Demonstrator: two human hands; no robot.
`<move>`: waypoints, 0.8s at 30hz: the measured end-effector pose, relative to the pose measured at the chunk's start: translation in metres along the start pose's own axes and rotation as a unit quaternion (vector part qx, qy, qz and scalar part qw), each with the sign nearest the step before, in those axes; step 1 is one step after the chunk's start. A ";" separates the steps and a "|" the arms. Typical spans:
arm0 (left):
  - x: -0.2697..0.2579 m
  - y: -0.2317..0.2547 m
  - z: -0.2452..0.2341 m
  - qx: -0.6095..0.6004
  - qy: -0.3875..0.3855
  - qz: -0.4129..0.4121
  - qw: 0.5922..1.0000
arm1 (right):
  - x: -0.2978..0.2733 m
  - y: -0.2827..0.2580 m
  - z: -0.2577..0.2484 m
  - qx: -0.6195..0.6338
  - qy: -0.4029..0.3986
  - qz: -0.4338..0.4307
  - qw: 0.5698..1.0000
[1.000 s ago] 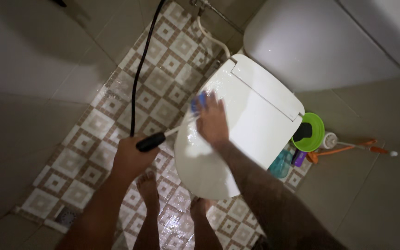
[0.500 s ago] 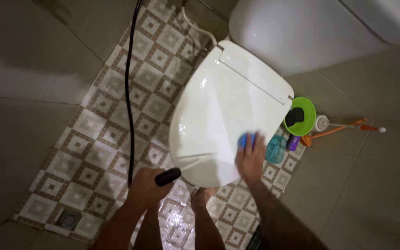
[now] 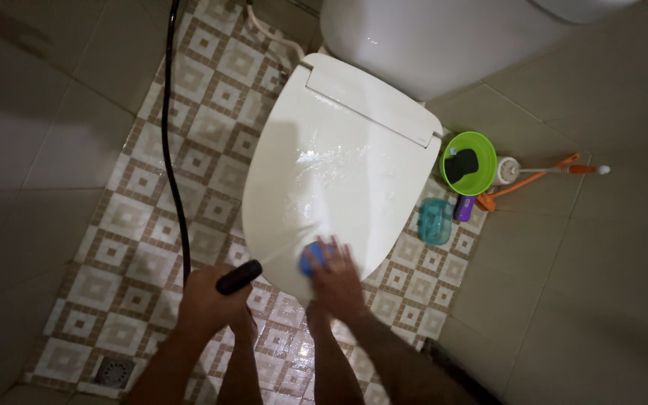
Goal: The person scrubs and rinses a white toilet using a handheld bidet sprayer and a blue sponge. They clean the exterior tank, seat, lid, and the interior bowl, then rinse the sponge and place it in a green bucket.
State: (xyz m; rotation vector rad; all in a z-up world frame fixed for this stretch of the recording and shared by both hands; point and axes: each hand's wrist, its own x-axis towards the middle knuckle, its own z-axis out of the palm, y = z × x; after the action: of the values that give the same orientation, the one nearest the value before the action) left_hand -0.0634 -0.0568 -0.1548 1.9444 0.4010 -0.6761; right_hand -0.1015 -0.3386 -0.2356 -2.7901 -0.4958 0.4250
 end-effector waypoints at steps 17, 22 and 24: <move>0.045 0.027 0.023 -0.144 0.112 -0.057 0.982 | 0.096 -0.052 -0.045 0.041 -0.011 -0.123 0.992; 0.049 0.050 -0.006 -0.072 0.109 0.002 0.991 | 0.050 -0.013 -0.026 0.023 -0.192 -0.083 0.978; 0.062 0.064 -0.007 -0.072 0.118 0.035 0.990 | 0.055 0.044 -0.027 0.007 0.191 -0.045 0.980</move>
State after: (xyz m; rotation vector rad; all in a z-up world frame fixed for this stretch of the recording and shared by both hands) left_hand 0.0222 -0.0802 -0.1452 1.8961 0.5105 -0.3617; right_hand -0.0304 -0.3632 -0.2380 -2.7253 -0.5192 -0.1281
